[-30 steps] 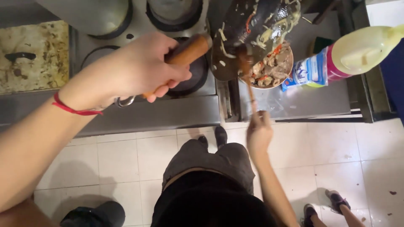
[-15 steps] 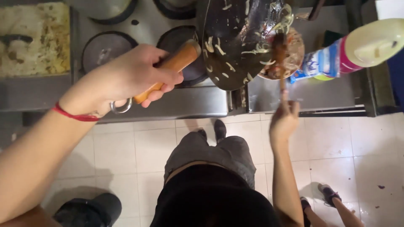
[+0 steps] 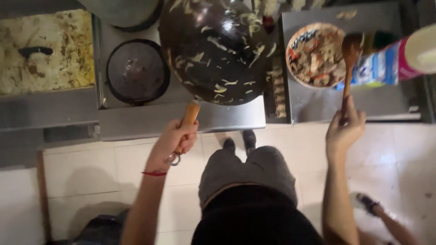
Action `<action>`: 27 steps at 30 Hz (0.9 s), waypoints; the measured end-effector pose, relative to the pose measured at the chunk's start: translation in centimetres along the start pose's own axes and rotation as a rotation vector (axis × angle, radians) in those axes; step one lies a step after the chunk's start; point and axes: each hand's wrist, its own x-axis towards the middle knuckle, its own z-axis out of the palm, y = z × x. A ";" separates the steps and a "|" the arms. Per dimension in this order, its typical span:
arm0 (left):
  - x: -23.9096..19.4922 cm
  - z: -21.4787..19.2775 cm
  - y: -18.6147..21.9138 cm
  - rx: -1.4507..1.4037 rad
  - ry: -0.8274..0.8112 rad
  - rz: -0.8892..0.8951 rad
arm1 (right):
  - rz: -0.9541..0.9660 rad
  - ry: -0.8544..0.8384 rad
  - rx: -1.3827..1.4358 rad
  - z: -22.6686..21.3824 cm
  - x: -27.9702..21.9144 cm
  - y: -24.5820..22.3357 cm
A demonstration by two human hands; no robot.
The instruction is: Stir-frying a mixture of meat and vegetables in a wok and then transferring the cooked food into a bowl.
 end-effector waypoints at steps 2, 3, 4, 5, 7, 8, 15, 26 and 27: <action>1.7 -1.9 -3.1 -0.107 -0.011 -0.042 | -0.058 -0.023 0.035 -1.1 0.2 -0.5; 3.0 -2.8 -5.0 -0.174 -0.046 -0.049 | -0.040 -0.049 0.083 -1.7 0.2 -0.5; 3.9 -3.7 -7.1 -0.251 -0.070 -0.053 | -0.032 -0.086 0.136 -2.2 0.4 -0.6; 4.9 -4.0 -8.4 -0.249 -0.068 -0.056 | -0.028 -0.088 0.137 -2.8 0.6 -1.1; 6.5 -5.1 -11.1 -0.446 -0.115 -0.077 | -0.075 -0.102 0.098 -3.9 0.2 -2.1; 7.4 -4.8 -12.2 -0.441 -0.105 -0.092 | -0.060 -0.113 0.099 -4.0 -0.1 -2.8; 9.7 -1.5 -13.7 -0.329 -0.050 0.021 | -0.053 -0.180 0.217 -2.9 -3.2 -7.0; 17.4 -12.8 -12.8 0.057 -0.026 0.135 | 0.065 -0.178 0.250 -6.1 -10.3 -9.7; 18.9 -15.3 -12.4 0.103 -0.095 0.139 | 0.110 -0.170 0.264 -6.9 -11.2 -9.9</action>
